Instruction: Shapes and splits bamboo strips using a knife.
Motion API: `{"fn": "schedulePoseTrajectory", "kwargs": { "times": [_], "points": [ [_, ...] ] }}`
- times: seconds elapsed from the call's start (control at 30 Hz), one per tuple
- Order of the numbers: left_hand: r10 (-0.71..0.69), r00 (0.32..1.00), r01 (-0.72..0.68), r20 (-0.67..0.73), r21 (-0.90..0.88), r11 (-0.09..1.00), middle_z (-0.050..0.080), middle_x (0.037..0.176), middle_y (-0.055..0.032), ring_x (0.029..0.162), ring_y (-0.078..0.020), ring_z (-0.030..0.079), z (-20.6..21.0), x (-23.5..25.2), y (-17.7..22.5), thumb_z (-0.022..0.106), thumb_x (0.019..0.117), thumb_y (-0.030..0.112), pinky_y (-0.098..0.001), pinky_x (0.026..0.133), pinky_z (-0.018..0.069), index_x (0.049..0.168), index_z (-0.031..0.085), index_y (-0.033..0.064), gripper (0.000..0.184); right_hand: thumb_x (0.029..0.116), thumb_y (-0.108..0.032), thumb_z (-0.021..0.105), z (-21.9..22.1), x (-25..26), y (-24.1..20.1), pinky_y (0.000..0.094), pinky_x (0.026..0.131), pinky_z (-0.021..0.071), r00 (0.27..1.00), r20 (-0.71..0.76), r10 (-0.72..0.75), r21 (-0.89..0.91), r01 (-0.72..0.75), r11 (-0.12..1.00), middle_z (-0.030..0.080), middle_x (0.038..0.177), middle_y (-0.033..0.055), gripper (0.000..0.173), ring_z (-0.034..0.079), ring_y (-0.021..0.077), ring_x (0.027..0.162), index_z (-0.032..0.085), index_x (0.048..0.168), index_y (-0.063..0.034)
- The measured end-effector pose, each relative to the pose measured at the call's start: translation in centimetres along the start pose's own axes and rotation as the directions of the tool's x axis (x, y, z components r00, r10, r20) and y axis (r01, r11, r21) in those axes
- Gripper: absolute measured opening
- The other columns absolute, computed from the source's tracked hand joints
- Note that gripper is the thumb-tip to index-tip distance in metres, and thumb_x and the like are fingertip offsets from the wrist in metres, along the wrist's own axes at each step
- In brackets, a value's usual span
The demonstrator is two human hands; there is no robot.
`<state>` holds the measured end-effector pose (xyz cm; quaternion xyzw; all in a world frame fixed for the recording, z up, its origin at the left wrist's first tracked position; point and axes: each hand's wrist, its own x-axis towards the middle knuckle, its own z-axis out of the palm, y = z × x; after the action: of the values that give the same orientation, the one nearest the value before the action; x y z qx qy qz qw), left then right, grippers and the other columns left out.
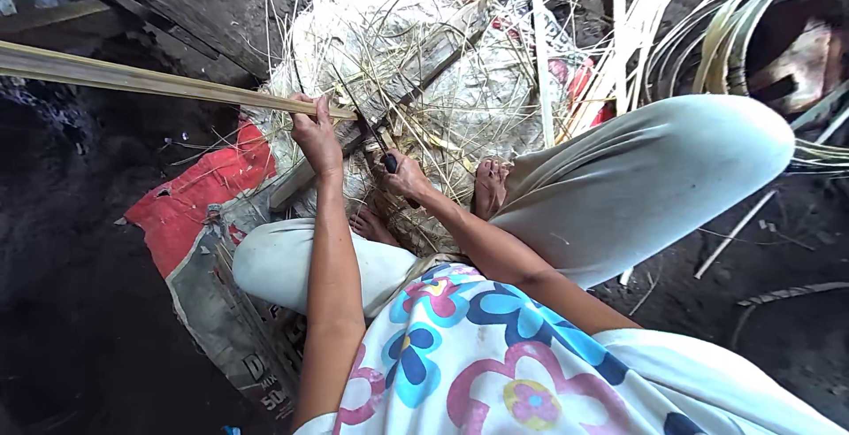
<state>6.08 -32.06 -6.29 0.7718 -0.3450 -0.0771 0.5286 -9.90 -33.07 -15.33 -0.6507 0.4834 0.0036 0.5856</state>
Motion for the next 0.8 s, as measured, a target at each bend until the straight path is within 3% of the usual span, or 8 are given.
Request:
{"fn": "schedulePoseTrajectory", "kwargs": {
  "times": [0.07, 0.2, 0.33, 0.43, 0.53, 0.63, 0.7, 0.8],
  "points": [
    [-0.06, 0.998, 0.059, -0.005, -0.132, 0.989, 0.068, 0.098, -0.0127, 0.083, -0.015, 0.071, -1.3, 0.2, 2.4, 0.061, 0.1029, 0.011, -0.0323, 0.073, 0.0615, 0.125, 0.05, -0.0075, 0.031, 0.0964, -0.019, 0.067, -0.6, -0.4, -0.1, 0.0589, 0.083, 0.0538, 0.999, 0.036, 0.002, 0.106, -0.006, 0.994, 0.068, 0.111, 0.0242, 0.046, 0.068, 0.038, 0.093, 0.057, 0.141, -0.0101],
    [0.06, 0.993, -0.027, 0.102, -0.3, 0.953, 0.069, 0.105, -0.0054, 0.091, -0.0129, 0.072, -8.1, -1.5, 9.7, 0.052, 0.1079, 0.014, -0.0291, 0.077, 0.0626, 0.129, 0.041, 0.0035, 0.026, 0.1023, -0.044, 0.06, -0.1, -1.3, -0.4, 0.0381, 0.051, 0.0532, 0.999, 0.054, -0.005, 0.422, -0.018, 0.907, 0.06, 0.073, 0.0117, 0.042, 0.056, 0.0206, 0.05, 0.059, 0.13, -0.0123],
    [0.134, 0.988, -0.157, -0.082, -0.488, 0.858, 0.071, 0.103, -0.0052, 0.088, -0.0229, 0.075, -13.2, -3.8, 12.9, 0.046, 0.11, 0.015, -0.0382, 0.077, 0.0662, 0.122, 0.041, 0.0136, 0.013, 0.1017, -0.026, 0.063, -2.2, -3.0, -3.7, 0.0416, 0.065, 0.055, 0.985, -0.1, -0.139, 0.389, 0.167, 0.906, 0.067, 0.093, 0.0121, 0.03, 0.062, 0.0205, 0.069, 0.065, 0.126, -0.0086],
    [0.083, 0.975, -0.18, -0.207, -0.509, 0.842, 0.07, 0.099, -0.0001, 0.085, -0.0179, 0.074, -14.7, -4.7, 13.5, 0.042, 0.1108, 0.017, -0.0336, 0.071, 0.0652, 0.115, 0.043, 0.0179, 0.004, 0.093, -0.009, 0.065, -4.4, -5.4, -5.5, 0.0477, 0.078, 0.0559, 0.865, -0.278, -0.418, 0.279, 0.489, 0.826, 0.064, 0.119, 0.0169, 0.044, 0.065, 0.0264, 0.093, 0.058, 0.137, -0.0051],
    [0.06, 0.969, -0.184, -0.24, -0.538, 0.823, 0.069, 0.097, 0.0003, 0.084, -0.0179, 0.074, -15.0, -5.2, 13.6, 0.043, 0.1103, 0.016, -0.0351, 0.071, 0.0654, 0.112, 0.044, 0.0177, 0.003, 0.0922, -0.011, 0.061, -7.3, -7.9, -7.7, 0.0324, 0.078, 0.0571, 0.756, -0.276, -0.594, 0.333, 0.655, 0.678, 0.067, 0.114, 0.0074, 0.054, 0.066, 0.0139, 0.09, 0.051, 0.145, -0.0069],
    [0.075, 0.977, -0.171, -0.199, -0.526, 0.833, 0.07, 0.098, -0.0011, 0.084, -0.0191, 0.075, -14.7, -5.5, 13.3, 0.046, 0.1098, 0.015, -0.0355, 0.072, 0.066, 0.113, 0.043, 0.0171, 0.005, 0.0912, -0.017, 0.072, -8.9, -10.6, -9.6, 0.024, 0.058, 0.056, 0.686, -0.277, -0.673, 0.427, 0.715, 0.553, 0.066, 0.083, 0.0013, 0.033, 0.061, 0.0085, 0.063, 0.063, 0.121, -0.0078],
    [0.09, 0.984, -0.153, -0.155, -0.462, 0.873, 0.071, 0.099, -0.0025, 0.084, -0.0193, 0.075, -14.4, -5.8, 12.5, 0.05, 0.1089, 0.018, -0.0358, 0.071, 0.0659, 0.117, 0.043, 0.0154, 0.011, 0.0821, -0.01, 0.081, -8.3, -11.9, -9.3, 0.0283, 0.049, 0.0554, 0.668, -0.279, -0.69, 0.379, 0.737, 0.56, 0.066, 0.083, 0.0068, 0.04, 0.061, 0.0141, 0.057, 0.064, 0.118, -0.0066],
    [0.105, 0.985, -0.146, -0.133, -0.351, 0.925, 0.07, 0.097, -0.0071, 0.078, -0.0186, 0.073, -13.5, -5.9, 11.3, 0.055, 0.1045, 0.013, -0.0356, 0.065, 0.0647, 0.127, 0.042, 0.0024, 0.028, 0.076, -0.014, 0.089, -6.4, -10.7, -9.2, 0.0314, 0.075, 0.0609, 0.68, -0.256, -0.687, 0.247, 0.733, 0.634, 0.074, 0.098, 0.0057, 0.048, 0.07, 0.011, 0.082, 0.068, 0.118, -0.0036]
  ]
}}
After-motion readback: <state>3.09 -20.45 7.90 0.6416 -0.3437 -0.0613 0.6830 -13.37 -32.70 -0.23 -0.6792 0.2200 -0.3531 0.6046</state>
